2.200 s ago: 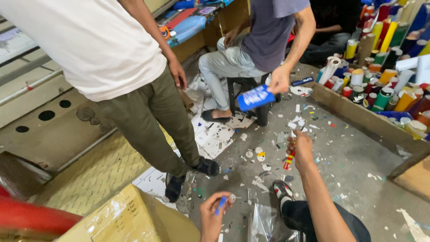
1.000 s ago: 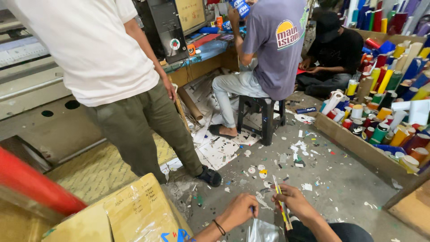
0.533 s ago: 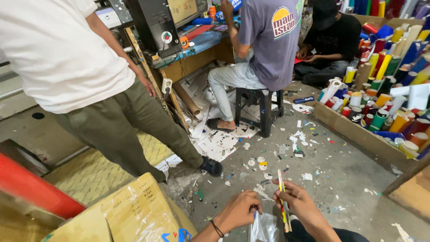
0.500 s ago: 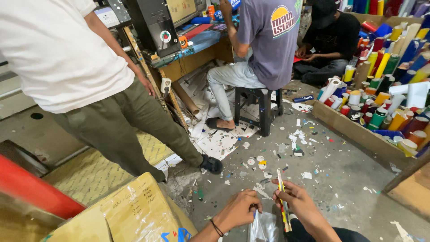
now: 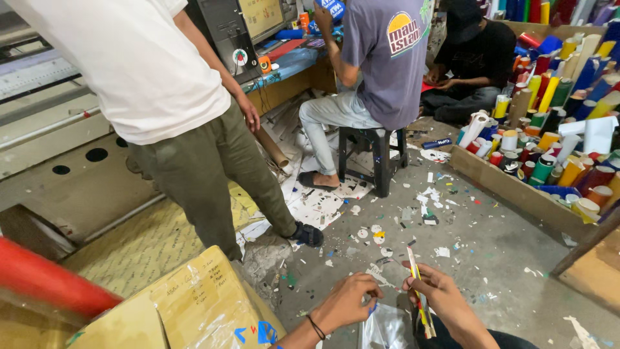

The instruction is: The person uses a craft knife to carefully cut and remove excess blue vinyl around the white text on a sticker. They peel away the small cut pieces by hand, then hand the finished sticker to another person.

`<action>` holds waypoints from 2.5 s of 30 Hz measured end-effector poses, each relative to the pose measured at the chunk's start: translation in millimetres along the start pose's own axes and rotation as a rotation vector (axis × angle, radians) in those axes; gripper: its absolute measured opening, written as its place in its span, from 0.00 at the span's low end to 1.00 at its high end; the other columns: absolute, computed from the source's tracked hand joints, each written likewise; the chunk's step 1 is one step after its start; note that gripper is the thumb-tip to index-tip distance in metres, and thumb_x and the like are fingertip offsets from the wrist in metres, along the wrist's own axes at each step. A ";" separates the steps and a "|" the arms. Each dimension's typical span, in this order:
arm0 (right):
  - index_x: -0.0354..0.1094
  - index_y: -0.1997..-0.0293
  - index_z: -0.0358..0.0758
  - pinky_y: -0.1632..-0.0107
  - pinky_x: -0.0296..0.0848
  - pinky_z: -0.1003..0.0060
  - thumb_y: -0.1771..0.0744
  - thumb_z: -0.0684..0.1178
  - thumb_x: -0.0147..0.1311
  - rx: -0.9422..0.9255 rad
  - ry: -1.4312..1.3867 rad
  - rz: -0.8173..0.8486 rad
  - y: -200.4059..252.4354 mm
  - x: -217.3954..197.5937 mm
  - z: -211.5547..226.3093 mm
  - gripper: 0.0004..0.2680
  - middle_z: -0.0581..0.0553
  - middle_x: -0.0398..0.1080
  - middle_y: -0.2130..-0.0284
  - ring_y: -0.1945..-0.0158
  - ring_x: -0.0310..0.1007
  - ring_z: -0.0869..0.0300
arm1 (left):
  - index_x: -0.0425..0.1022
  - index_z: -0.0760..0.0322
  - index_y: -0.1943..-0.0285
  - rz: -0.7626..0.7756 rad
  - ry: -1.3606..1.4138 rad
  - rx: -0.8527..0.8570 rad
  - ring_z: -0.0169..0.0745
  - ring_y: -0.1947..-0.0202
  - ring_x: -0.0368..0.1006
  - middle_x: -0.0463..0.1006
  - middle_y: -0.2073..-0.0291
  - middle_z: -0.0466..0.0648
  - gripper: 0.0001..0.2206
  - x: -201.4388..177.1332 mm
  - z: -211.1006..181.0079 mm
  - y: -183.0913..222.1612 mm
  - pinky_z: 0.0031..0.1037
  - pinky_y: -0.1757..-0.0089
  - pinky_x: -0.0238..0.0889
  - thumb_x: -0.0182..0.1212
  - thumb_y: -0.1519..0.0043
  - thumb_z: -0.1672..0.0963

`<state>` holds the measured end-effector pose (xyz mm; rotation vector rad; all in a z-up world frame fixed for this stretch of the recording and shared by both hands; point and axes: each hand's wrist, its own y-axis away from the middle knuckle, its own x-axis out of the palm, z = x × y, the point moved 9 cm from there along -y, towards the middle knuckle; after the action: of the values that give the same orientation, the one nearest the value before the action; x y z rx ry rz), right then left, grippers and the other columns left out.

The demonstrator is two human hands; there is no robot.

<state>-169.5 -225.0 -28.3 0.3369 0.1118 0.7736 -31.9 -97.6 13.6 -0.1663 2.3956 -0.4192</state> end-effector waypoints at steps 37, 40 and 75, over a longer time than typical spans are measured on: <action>0.67 0.35 0.37 0.66 0.68 0.66 0.34 0.40 0.52 0.004 0.033 -0.015 7.3 2.6 5.6 0.18 0.42 0.76 0.68 0.71 0.68 0.61 | 0.78 0.67 0.59 0.044 0.027 0.013 0.50 0.57 0.75 0.79 0.64 0.50 0.11 8.0 0.1 2.5 0.37 0.52 0.69 0.59 0.50 0.62; 0.67 0.35 0.37 0.67 0.67 0.66 0.34 0.40 0.52 0.012 0.032 -0.022 9.1 0.9 5.1 0.18 0.42 0.76 0.68 0.70 0.68 0.61 | 0.78 0.67 0.59 0.055 0.019 -0.001 0.50 0.58 0.75 0.79 0.64 0.50 0.11 10.1 2.8 2.4 0.37 0.52 0.69 0.59 0.50 0.62; 0.67 0.36 0.36 0.65 0.67 0.68 0.34 0.40 0.54 -0.020 0.025 0.004 6.3 -1.2 -1.7 0.18 0.44 0.74 0.70 0.71 0.67 0.61 | 0.77 0.68 0.56 0.069 0.061 0.003 0.50 0.57 0.76 0.79 0.64 0.53 0.11 13.4 -4.0 2.2 0.37 0.54 0.70 0.57 0.47 0.63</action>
<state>-174.9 -221.2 -27.8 0.3083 0.1271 0.7829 -44.6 -97.6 7.5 -0.0697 2.4528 -0.4003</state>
